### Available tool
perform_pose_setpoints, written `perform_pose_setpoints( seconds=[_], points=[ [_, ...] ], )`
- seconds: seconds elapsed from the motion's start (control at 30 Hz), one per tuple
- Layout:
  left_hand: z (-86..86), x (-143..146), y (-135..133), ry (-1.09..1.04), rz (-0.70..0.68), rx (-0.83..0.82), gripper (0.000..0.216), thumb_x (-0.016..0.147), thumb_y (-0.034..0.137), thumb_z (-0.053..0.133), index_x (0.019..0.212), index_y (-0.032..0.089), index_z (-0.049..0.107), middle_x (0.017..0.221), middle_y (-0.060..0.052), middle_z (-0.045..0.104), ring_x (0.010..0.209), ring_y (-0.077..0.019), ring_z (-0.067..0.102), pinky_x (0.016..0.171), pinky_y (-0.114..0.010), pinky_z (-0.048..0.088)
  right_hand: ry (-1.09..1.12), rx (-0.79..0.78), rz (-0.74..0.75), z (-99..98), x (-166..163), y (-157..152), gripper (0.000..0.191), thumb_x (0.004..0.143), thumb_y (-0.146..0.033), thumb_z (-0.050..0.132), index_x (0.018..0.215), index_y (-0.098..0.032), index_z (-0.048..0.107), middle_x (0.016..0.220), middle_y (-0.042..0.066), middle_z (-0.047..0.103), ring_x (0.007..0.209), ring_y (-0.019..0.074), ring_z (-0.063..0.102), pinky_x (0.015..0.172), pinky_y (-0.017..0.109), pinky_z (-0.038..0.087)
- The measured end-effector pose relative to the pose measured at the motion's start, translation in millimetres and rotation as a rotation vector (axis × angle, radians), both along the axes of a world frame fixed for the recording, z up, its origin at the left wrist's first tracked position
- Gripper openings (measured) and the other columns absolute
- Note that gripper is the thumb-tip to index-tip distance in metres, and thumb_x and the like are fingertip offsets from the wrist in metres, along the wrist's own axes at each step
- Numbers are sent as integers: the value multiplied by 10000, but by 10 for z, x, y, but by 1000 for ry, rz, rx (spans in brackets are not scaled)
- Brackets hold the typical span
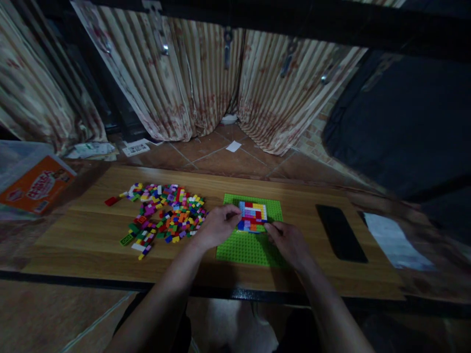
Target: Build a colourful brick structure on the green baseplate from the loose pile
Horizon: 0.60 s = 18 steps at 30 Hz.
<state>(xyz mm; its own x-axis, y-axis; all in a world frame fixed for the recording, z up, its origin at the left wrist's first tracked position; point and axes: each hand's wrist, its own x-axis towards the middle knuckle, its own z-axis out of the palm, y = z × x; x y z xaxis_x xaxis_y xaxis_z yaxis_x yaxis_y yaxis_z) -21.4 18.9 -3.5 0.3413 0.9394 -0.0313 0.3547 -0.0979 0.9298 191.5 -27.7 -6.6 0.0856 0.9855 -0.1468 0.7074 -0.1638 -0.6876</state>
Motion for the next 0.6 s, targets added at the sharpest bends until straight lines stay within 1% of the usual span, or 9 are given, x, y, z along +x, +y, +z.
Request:
perform_pose_setpoints(
  seconds=[0.1, 0.2, 0.27, 0.33, 0.43, 0.53, 0.6],
  points=[
    [-12, -2, -5, 23, 24, 1, 191, 815, 265, 546, 938, 168, 655, 840, -41, 696, 740, -159, 641, 683, -263, 497, 71, 7, -13, -41, 58, -2, 480, 887, -583, 382, 679, -207, 597, 629, 40, 646, 596, 178, 601, 581, 289, 421],
    [-32, -8, -13, 58, 52, -44, 266, 814, 239, 529, 1046, 170, 638, 849, -50, 704, 681, -156, 647, 657, -268, 500, 141, 27, -78, -65, 122, -3, 553, 902, -625, 311, 817, -188, 638, 700, 60, 669, 614, 186, 616, 574, 294, 450],
    [-47, -18, -9, 68, 57, -82, 332, 812, 220, 518, 1125, 170, 615, 849, -54, 709, 677, -160, 652, 640, -268, 499, 132, 54, -97, -52, 122, -5, 556, 897, -635, 325, 858, -182, 645, 748, 71, 681, 626, 191, 621, 571, 298, 458],
    [-58, -30, -1, 76, 48, -110, 376, 803, 210, 521, 1170, 169, 596, 831, -54, 710, 688, -168, 657, 619, -265, 494, 131, 87, -73, -15, 78, -7, 535, 896, -624, 349, 878, -184, 654, 804, 78, 696, 678, 202, 637, 607, 308, 473],
    [-66, -19, -5, 67, 39, -138, 369, 790, 205, 531, 1151, 170, 596, 827, -54, 712, 711, -174, 663, 617, -263, 492, 170, 133, -29, 56, -24, 2, 500, 912, -583, 357, 974, -194, 665, 915, 84, 717, 828, 226, 661, 715, 329, 496],
    [-69, 57, -59, -4, -6, -198, 295, 793, 213, 527, 1076, 179, 601, 828, -50, 707, 731, -172, 671, 628, -263, 498, 171, 178, -44, 100, -85, 30, 493, 921, -550, 364, 1080, -184, 653, 1034, 106, 716, 969, 245, 652, 826, 350, 490],
    [-74, 139, -122, -36, -43, -232, 257, 799, 226, 531, 1044, 185, 597, 805, -44, 700, 732, -176, 672, 632, -272, 504, 160, 202, -65, 103, -85, 53, 499, 921, -541, 370, 1124, -175, 641, 1091, 120, 705, 1027, 253, 640, 864, 356, 480]
  ],
)
